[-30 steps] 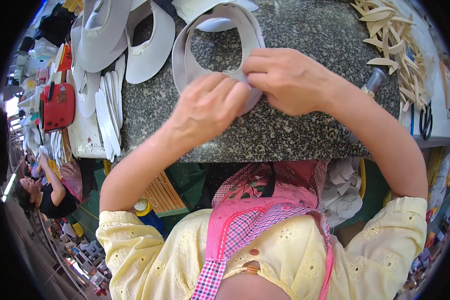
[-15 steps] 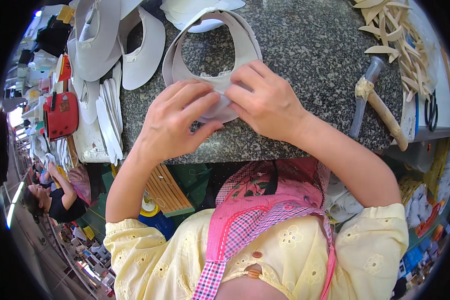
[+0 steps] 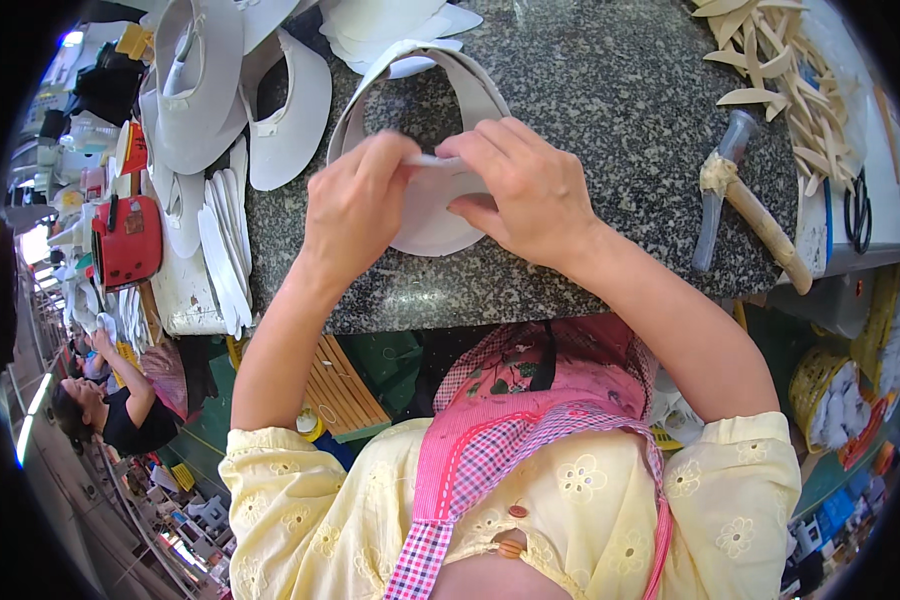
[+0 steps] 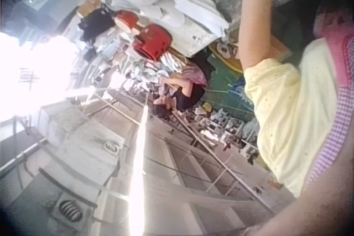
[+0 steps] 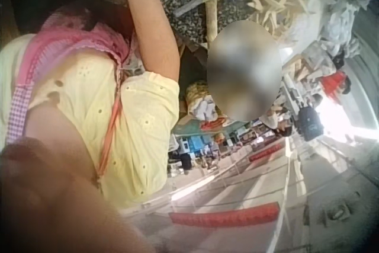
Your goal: The person assembles shoe uppers by inserting lining pieces into the uppers, folding and pressing the edges together by hand and with a wooden tool, and placing the assembled pieces into a basket.
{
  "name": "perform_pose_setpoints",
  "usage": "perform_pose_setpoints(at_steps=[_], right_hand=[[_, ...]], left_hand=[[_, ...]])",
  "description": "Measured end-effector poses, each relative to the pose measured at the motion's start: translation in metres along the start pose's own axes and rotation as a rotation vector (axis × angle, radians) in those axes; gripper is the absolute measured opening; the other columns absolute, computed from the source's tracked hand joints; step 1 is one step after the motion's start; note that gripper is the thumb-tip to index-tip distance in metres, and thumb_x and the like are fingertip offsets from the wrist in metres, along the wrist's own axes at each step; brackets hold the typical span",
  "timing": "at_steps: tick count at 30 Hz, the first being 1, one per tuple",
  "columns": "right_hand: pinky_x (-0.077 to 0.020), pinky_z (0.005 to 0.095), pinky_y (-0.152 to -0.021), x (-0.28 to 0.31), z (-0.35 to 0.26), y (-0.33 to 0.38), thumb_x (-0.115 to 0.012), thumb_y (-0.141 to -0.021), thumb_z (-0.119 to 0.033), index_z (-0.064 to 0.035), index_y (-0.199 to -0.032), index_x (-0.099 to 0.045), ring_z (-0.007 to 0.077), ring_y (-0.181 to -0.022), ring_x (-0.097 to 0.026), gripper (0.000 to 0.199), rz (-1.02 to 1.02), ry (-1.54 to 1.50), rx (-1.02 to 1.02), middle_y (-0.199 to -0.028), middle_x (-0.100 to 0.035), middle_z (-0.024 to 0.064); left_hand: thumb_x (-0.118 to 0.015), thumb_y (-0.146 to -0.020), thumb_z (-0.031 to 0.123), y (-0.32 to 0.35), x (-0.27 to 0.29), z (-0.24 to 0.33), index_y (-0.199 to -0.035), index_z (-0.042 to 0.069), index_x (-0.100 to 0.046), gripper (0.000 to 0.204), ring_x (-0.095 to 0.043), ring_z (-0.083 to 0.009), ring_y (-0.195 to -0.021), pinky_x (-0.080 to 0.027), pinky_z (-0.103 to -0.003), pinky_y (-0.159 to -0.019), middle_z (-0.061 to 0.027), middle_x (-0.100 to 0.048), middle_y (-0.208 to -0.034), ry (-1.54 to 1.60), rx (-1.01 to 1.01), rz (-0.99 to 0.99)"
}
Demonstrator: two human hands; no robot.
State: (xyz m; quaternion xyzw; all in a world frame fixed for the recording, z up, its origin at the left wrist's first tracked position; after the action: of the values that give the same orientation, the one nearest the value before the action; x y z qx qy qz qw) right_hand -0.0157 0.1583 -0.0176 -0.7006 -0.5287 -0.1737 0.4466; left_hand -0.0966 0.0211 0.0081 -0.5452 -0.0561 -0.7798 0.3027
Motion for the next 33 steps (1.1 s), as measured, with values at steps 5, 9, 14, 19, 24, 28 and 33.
perform_pose_setpoints(at_steps=[5, 9, 14, 19, 24, 28, 33], right_hand=[[-0.0459, 0.0313, -0.057, -0.001, 0.011, 0.007, -0.063, -0.059, -0.005, -0.0113, -0.081, -0.059, 0.0196, -0.073, -0.053, 0.023, 0.008, -0.129, 0.084, -0.074, -0.052, 0.0003], [-0.046, 0.0303, -0.057, -0.002, 0.008, 0.006, -0.061, -0.059, -0.004, -0.01, -0.077, -0.059, 0.0202, -0.071, -0.053, 0.019, 0.057, -0.101, 0.094, -0.074, -0.052, 0.0008], [-0.0465, 0.029, -0.054, -0.001, 0.005, 0.004, -0.06, -0.058, -0.005, -0.0099, -0.075, -0.058, 0.0197, -0.07, -0.053, 0.018, 0.038, -0.056, 0.1, -0.075, -0.052, 0.0006], [-0.0463, 0.0271, -0.049, 0.001, 0.005, 0.008, -0.06, -0.056, -0.007, -0.0095, -0.077, -0.06, 0.0181, -0.071, -0.054, 0.021, -0.049, 0.013, 0.227, -0.075, -0.052, 0.0002], [-0.048, 0.026, -0.051, 0.005, 0.001, 0.013, -0.062, -0.055, -0.009, -0.006, -0.084, -0.061, 0.0182, -0.077, -0.055, 0.029, -0.082, 0.034, 0.366, -0.08, -0.053, -0.0001], [-0.049, 0.027, -0.053, 0.008, 0.001, 0.015, -0.064, -0.055, -0.01, -0.0068, -0.086, -0.062, 0.0198, -0.082, -0.054, 0.031, -0.162, 0.017, 0.41, -0.084, -0.053, 0.0003], [-0.0498, 0.029, -0.06, 0.016, 0.003, 0.017, -0.066, -0.057, -0.009, -0.0076, -0.087, -0.062, 0.0218, -0.086, -0.054, 0.03, -0.253, -0.051, 0.447, -0.087, -0.052, 0.0015]], left_hand=[[-0.059, -0.063, -0.003, 0.018, 0.008, -0.003, -0.097, 0.004, -0.057, 0.035, -0.058, -0.0254, -0.08, -0.048, -0.034, -0.069, -0.009, -0.061, -0.087, 0.153, -0.156, 0.011], [-0.059, -0.057, 0.008, 0.019, -0.003, -0.008, -0.09, 0.002, -0.056, 0.033, -0.058, -0.022, -0.078, -0.047, -0.032, -0.067, -0.0073, -0.059, -0.086, -0.041, -0.386, 0.125], [-0.055, -0.06, 0.003, 0.027, -0.009, -0.004, -0.084, 0.0, -0.055, 0.025, -0.059, -0.0236, -0.077, -0.048, -0.032, -0.067, -0.0109, -0.06, -0.085, -0.148, -0.385, 0.156], [-0.053, -0.062, 0.006, 0.036, -0.011, 0.003, -0.087, -0.003, -0.055, 0.027, -0.06, -0.0253, -0.082, -0.049, -0.031, -0.069, -0.0137, -0.06, -0.089, -0.296, -0.418, 0.123], [-0.053, -0.068, 0.008, 0.047, -0.006, 0.004, -0.097, 0.0, -0.056, 0.03, -0.058, -0.0222, -0.094, -0.045, -0.033, -0.079, -0.0121, -0.059, -0.1, -0.354, -0.346, 0.033], [-0.052, -0.073, 0.015, 0.054, -0.002, -0.004, -0.108, 0.004, -0.053, 0.037, -0.053, -0.0208, -0.105, -0.035, -0.042, -0.09, -0.0073, -0.056, -0.112, -0.337, -0.296, -0.111], [-0.045, -0.081, 0.041, 0.06, 0.006, -0.014, -0.125, 0.021, -0.042, 0.049, -0.036, -0.0203, -0.122, -0.023, -0.058, -0.094, -0.0019, -0.039, -0.131, -0.226, -0.169, -0.358]])
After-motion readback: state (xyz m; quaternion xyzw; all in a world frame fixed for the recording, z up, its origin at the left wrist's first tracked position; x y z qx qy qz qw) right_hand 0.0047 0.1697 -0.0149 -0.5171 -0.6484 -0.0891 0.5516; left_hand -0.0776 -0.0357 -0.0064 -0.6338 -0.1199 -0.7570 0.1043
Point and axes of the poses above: each hand's wrist, its own y-axis away from the middle knuckle, its own x-axis out of the back of the hand, z = x × y, the point moved 2 cm from there along -y, towards the middle knuckle
